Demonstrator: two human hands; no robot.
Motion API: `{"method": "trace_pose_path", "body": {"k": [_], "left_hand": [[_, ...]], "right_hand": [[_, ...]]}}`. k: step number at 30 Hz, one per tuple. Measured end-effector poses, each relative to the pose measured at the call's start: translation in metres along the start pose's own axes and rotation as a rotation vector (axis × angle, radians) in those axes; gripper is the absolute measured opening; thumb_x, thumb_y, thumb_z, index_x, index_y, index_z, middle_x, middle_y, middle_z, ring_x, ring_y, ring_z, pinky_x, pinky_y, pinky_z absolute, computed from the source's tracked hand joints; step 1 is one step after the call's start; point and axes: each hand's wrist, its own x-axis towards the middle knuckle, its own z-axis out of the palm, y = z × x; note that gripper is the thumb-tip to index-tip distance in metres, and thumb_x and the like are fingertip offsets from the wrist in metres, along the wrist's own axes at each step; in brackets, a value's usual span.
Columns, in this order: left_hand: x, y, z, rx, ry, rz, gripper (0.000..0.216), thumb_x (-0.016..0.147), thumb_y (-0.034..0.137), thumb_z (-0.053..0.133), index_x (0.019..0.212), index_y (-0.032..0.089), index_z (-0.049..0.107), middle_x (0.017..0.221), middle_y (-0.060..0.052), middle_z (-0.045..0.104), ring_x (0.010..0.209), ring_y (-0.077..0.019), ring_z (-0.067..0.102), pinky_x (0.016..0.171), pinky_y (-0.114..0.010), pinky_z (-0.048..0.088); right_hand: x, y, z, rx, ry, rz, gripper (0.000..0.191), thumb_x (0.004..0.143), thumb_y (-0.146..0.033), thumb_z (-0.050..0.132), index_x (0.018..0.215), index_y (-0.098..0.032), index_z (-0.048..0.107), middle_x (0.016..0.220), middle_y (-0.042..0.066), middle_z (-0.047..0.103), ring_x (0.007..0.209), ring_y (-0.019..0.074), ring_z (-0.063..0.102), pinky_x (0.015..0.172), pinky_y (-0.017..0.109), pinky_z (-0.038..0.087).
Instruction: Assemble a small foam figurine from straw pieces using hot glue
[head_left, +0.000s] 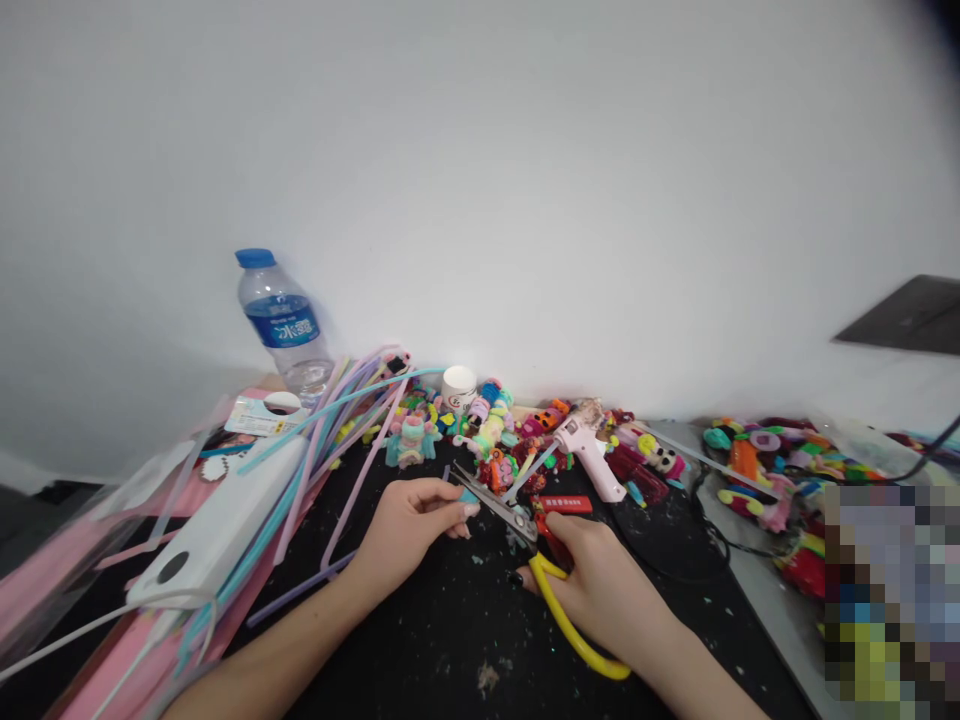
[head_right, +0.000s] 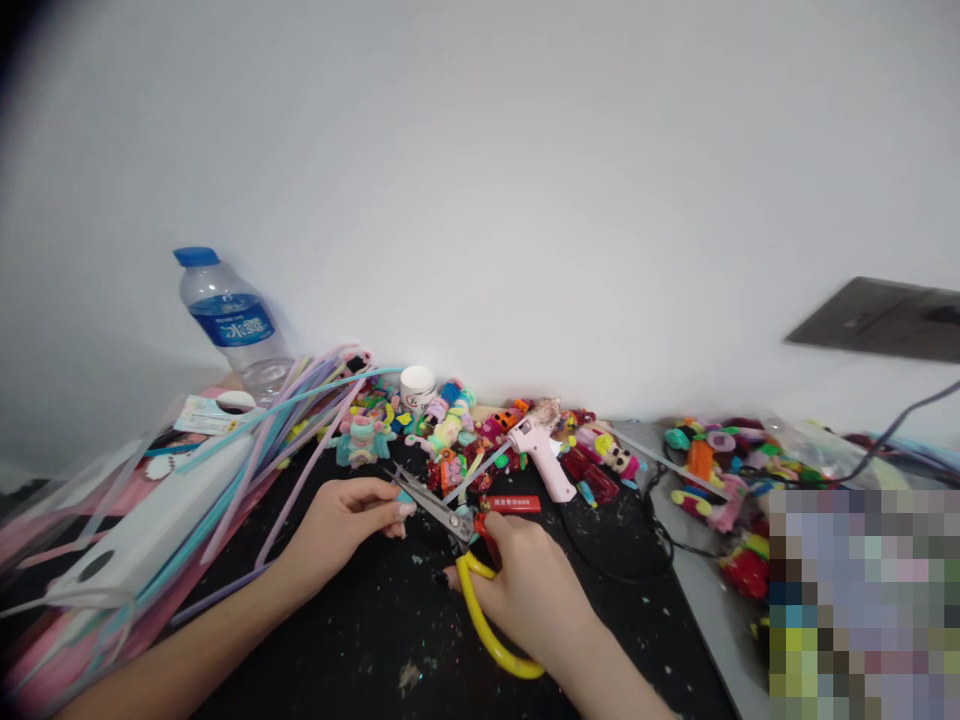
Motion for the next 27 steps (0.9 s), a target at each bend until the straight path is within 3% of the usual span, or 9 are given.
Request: {"method": "trace_pose_path", "body": {"k": [7, 11, 15, 21, 27], "left_hand": [[0.0007, -0.0025, -0.0007, -0.017, -0.017, -0.006, 0.010, 0.067, 0.023, 0.071, 0.067, 0.013, 0.069, 0.052, 0.000, 0.065, 0.050, -0.0119, 0.058, 0.053, -0.021, 0.048], [0.0010, -0.0008, -0.0001, -0.034, 0.014, -0.004, 0.013, 0.067, 0.024, 0.072, 0.072, 0.013, 0.067, 0.054, 0.000, 0.065, 0.052, -0.0130, 0.060, 0.054, -0.022, 0.049], [0.0004, 0.0002, 0.0008, -0.046, 0.023, -0.002, 0.021, 0.068, 0.026, 0.071, 0.083, 0.013, 0.068, 0.068, -0.003, 0.069, 0.064, -0.0163, 0.064, 0.061, -0.026, 0.054], [-0.0001, -0.0056, 0.0009, -0.024, 0.000, 0.077, 0.023, 0.069, 0.029, 0.070, 0.087, 0.015, 0.070, 0.090, -0.006, 0.070, 0.077, -0.0192, 0.064, 0.069, -0.030, 0.056], [0.0004, -0.0059, 0.0008, -0.092, 0.010, 0.050, 0.028, 0.066, 0.024, 0.073, 0.092, 0.015, 0.064, 0.081, -0.004, 0.070, 0.076, -0.0178, 0.065, 0.072, -0.029, 0.053]], "right_hand": [[0.0017, 0.0038, 0.0020, -0.039, -0.003, -0.004, 0.028, 0.073, -0.038, 0.063, 0.064, -0.021, 0.042, 0.066, -0.002, 0.055, 0.057, 0.0136, 0.048, 0.053, 0.023, 0.030], [0.0030, 0.0029, -0.0011, -0.054, 0.031, 0.045, 0.024, 0.072, -0.037, 0.062, 0.072, -0.022, 0.043, 0.068, -0.002, 0.054, 0.059, 0.0150, 0.050, 0.054, 0.024, 0.031], [0.0027, 0.0020, -0.0046, -0.018, 0.052, 0.089, 0.029, 0.071, -0.037, 0.060, 0.086, -0.021, 0.041, 0.083, 0.001, 0.055, 0.069, 0.0182, 0.054, 0.059, 0.026, 0.037], [0.0006, 0.0003, -0.0028, -0.068, 0.025, 0.053, 0.028, 0.071, -0.036, 0.061, 0.085, -0.022, 0.042, 0.081, 0.000, 0.056, 0.069, 0.0193, 0.054, 0.060, 0.027, 0.036], [0.0008, -0.0027, -0.0040, -0.090, 0.020, 0.039, 0.030, 0.068, -0.038, 0.068, 0.080, -0.022, 0.045, 0.081, 0.000, 0.059, 0.068, 0.0183, 0.054, 0.059, 0.025, 0.033]]}}
